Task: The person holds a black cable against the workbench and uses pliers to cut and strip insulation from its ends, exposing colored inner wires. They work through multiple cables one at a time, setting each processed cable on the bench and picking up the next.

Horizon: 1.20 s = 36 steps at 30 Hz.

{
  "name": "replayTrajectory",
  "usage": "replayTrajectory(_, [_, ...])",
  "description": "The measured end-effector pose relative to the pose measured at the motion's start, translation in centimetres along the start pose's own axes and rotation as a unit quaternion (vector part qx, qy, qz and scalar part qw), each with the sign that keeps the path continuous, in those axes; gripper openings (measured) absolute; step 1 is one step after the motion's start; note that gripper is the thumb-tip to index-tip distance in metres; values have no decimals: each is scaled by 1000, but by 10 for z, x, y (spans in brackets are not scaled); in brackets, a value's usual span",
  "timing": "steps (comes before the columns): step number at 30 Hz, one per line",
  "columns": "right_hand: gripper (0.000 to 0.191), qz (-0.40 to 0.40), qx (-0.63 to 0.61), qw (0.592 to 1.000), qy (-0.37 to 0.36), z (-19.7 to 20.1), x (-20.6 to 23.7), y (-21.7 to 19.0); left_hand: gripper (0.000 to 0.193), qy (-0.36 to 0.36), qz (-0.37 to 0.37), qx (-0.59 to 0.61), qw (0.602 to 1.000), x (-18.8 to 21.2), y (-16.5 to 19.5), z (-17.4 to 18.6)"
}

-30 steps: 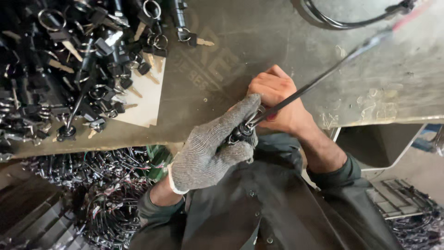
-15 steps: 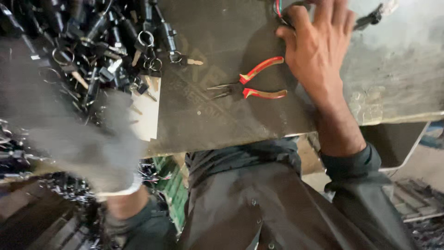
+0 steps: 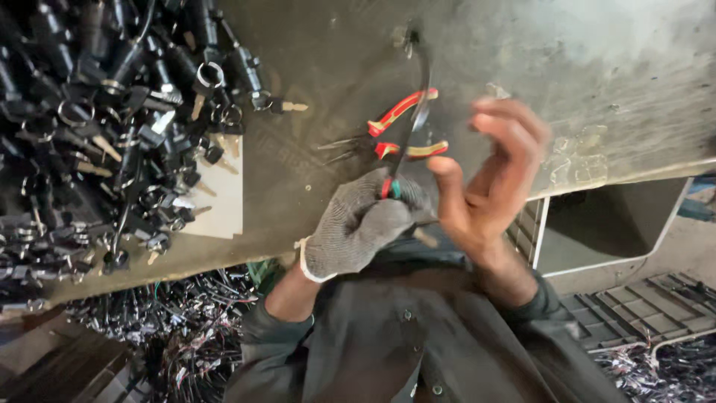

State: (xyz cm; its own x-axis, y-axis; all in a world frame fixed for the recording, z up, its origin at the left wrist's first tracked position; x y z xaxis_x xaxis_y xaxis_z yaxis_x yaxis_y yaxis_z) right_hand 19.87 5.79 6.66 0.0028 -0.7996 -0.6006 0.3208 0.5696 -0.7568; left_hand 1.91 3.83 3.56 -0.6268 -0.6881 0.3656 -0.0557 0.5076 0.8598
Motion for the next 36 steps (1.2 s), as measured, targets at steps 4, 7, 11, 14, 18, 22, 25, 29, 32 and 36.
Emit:
replayTrajectory(4, [45,-325,-358,874,-51,-14,25,6,34,9,20,-122,992,22,-61,8])
replayTrajectory(7, [26,-290,-518,804,41,-25,29,-12,36,102,88,336,932,11,-101,16])
replayTrajectory(11, [26,33,-228,969,-86,-45,24,-53,25,94,-72,110,987,-6,-112,18])
replayTrajectory(14, [27,-12,-357,909,-213,-33,19,-58,24,97,-75,40,992,-1,-100,14])
replayTrajectory(18, [45,218,-57,957,-182,-10,19,-48,36,60,-28,227,972,28,-68,13])
replayTrajectory(22, [44,204,137,932,-268,-29,42,-40,43,-4,-199,414,888,42,-23,29])
replayTrajectory(25, [41,220,111,932,-266,-40,58,-26,40,108,-215,344,908,39,-3,31])
replayTrajectory(29, [22,180,143,928,-293,-39,60,-4,26,234,-169,156,945,41,0,14])
replayTrajectory(32, [25,101,52,935,-337,-35,48,1,30,226,-134,-66,963,37,-1,6])
replayTrajectory(36, [38,136,146,944,-264,-20,25,-11,28,334,-85,-59,937,34,7,2])
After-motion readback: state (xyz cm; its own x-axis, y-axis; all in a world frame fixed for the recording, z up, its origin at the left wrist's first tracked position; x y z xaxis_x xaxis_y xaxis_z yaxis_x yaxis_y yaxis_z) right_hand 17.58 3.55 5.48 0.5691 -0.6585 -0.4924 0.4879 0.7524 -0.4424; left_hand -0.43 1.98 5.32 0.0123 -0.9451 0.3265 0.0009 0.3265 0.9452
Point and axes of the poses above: each hand's wrist, its own x-axis away from the middle knuckle, its own z-axis out of the back of the hand, y = z × x, the point moved 1 cm from there along -x, towards the middle knuckle, and after that the axes turned 14 degrees about z, right-handed, at the moved point
